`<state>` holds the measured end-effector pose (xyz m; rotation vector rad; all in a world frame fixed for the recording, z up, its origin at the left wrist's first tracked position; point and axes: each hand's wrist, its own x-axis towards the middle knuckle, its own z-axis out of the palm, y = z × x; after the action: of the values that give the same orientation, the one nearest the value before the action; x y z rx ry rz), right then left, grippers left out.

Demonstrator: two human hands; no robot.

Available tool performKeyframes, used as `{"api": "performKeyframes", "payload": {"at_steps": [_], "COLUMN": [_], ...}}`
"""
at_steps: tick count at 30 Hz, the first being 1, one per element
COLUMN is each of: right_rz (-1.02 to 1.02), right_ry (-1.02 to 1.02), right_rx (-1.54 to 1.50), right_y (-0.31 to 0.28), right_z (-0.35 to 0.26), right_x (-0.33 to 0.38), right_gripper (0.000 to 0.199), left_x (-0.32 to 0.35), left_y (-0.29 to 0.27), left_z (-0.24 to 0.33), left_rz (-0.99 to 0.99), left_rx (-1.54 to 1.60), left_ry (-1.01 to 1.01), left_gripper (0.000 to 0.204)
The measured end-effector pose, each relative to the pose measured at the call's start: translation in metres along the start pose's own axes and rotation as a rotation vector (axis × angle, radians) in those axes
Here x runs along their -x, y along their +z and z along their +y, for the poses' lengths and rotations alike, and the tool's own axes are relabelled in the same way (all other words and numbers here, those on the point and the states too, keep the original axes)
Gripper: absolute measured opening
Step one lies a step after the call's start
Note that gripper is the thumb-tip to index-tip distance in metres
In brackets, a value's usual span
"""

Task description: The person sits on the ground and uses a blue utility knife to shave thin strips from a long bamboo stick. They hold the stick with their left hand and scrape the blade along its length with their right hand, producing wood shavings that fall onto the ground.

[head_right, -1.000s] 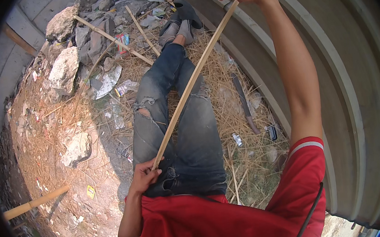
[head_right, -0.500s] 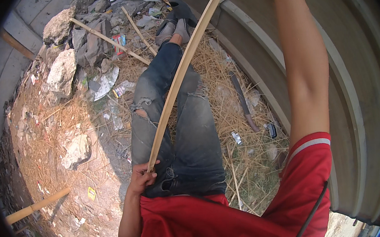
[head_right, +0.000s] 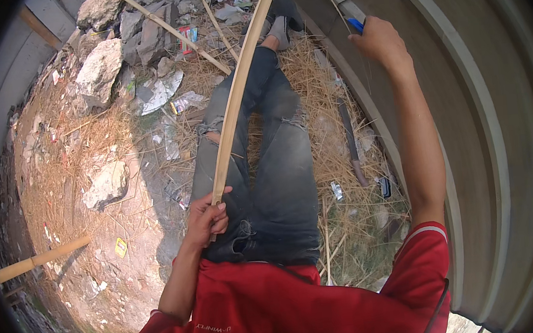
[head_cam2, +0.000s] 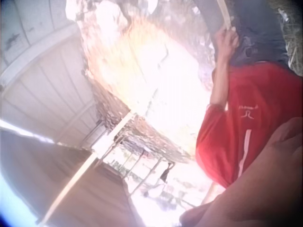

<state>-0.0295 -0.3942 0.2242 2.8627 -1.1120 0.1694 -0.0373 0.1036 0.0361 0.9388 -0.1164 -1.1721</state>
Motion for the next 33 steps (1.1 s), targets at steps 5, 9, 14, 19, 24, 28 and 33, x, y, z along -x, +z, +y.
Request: {"api": "performKeyframes", "payload": {"at_steps": [5,9,14,19,24,28,33], "right_rz": [-0.391,-0.376,-0.412,-0.481,-0.484,-0.412,-0.457], "right_ry": [-0.032,-0.382,-0.586,-0.611,-0.617,-0.384,-0.377], "right_rx": [-0.528,-0.680,-0.667,-0.637,-0.579,-0.592,-0.639], "right_y": [0.045,0.062,0.070,0.084,0.098,0.101,0.107], "right_z": [-0.059,-0.094,-0.125,-0.132,-0.141,-0.129,-0.127], "right_x": [0.102,0.165,0.220,0.221,0.211,0.146,0.143], "right_gripper": [0.054,0.046,0.043,0.046,0.046,0.054,0.058], "left_x": [-0.020,-0.037,-0.049,-0.051,-0.043,-0.018,-0.010], "left_y": [0.017,0.029,0.038,0.038,0.028,0.034,0.033], "left_z": [0.015,0.020,0.016,0.006,0.009,0.003,-0.012], "left_rz": [0.016,0.036,0.035,0.050,0.109,0.099,0.122], "left_rx": [0.033,0.011,0.051,0.036,-0.030,-0.012,0.017], "left_ry": [0.001,0.012,-0.017,-0.028,-0.051,-0.105,-0.133], "left_gripper": [0.041,0.037,0.015,0.007,0.021,0.035,0.035]}}
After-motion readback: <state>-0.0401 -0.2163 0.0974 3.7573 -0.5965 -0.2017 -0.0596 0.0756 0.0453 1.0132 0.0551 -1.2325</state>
